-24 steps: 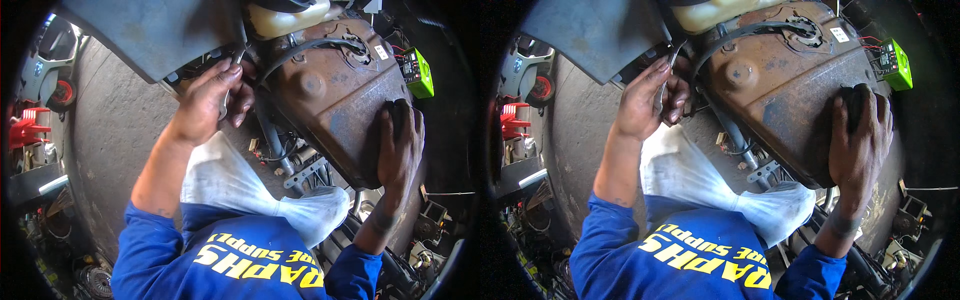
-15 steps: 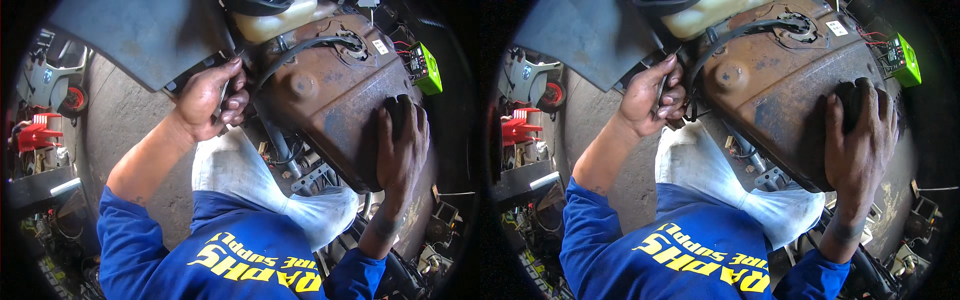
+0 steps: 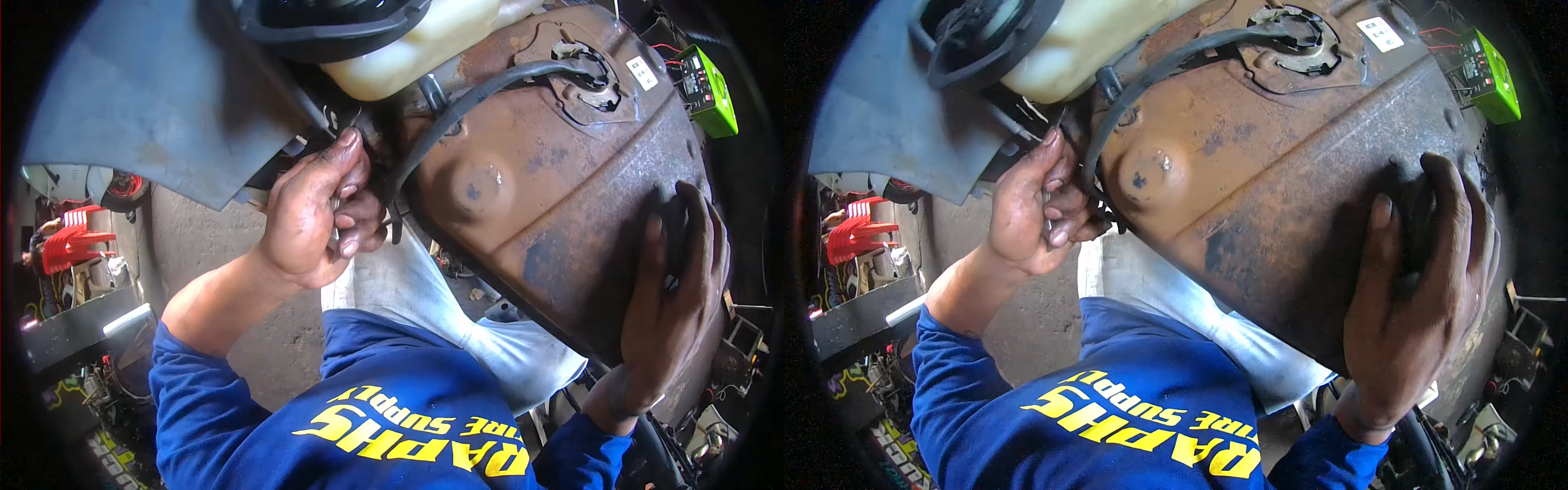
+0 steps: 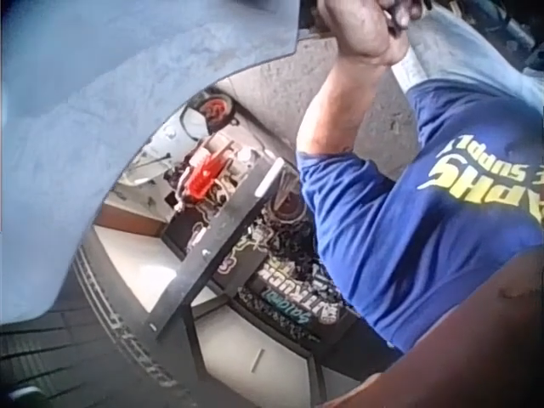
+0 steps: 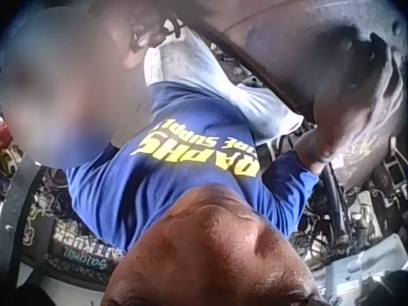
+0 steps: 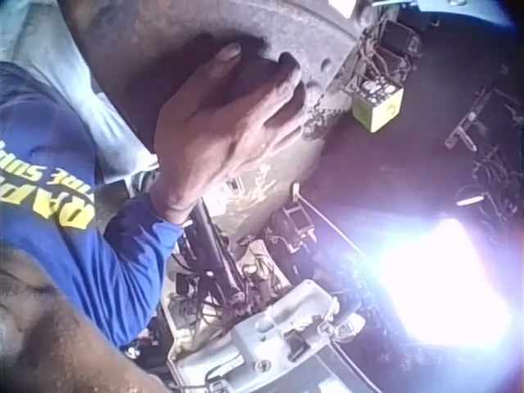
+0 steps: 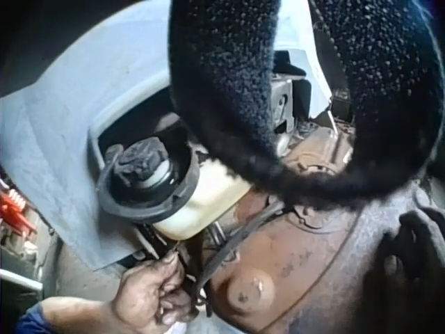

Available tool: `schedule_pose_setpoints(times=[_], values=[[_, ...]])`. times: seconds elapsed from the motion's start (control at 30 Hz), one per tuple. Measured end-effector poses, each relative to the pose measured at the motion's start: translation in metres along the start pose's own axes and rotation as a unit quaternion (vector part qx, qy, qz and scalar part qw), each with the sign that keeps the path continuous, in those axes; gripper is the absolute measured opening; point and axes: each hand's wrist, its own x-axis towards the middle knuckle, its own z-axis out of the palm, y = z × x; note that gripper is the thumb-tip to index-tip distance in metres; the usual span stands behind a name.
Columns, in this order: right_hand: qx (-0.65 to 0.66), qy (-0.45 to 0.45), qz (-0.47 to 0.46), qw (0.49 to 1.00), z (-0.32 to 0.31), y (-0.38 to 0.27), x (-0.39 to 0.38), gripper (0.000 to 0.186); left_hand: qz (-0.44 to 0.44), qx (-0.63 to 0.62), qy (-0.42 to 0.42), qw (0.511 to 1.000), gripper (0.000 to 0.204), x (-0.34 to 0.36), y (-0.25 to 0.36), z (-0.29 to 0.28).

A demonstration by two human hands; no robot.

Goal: Loosening and adjusting bolts on a vehicle fuel tank using a wrench.

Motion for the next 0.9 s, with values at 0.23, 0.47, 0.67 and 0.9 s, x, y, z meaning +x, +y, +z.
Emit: schedule_pose_setpoints(times=[0.23, 0.47, 0.67, 0.9], values=[[0.081, -0.023, 0.056, 0.995, -0.001, 0.017, -0.013, 0.035, 0.087, -0.006, 0.258, 0.962, 0.036, 0.005, -0.040, 0.051], [0.007, -0.003, -0.014, 1.000, 0.003, 0.027, -0.017, 0.033, 0.126, 0.012, 0.190, 0.974, 0.037, 0.008, -0.049, 0.045], [0.006, 0.047, -0.014, 0.999, 0.026, 0.037, -0.003, 0.039, 0.148, -0.024, 0.051, 0.987, 0.018, 0.008, -0.040, 0.021], [0.001, 0.046, 0.010, 0.999, 0.036, 0.040, 0.004, 0.042, 0.195, 0.336, 0.086, 0.918, 0.026, -0.022, -0.009, -0.039]])
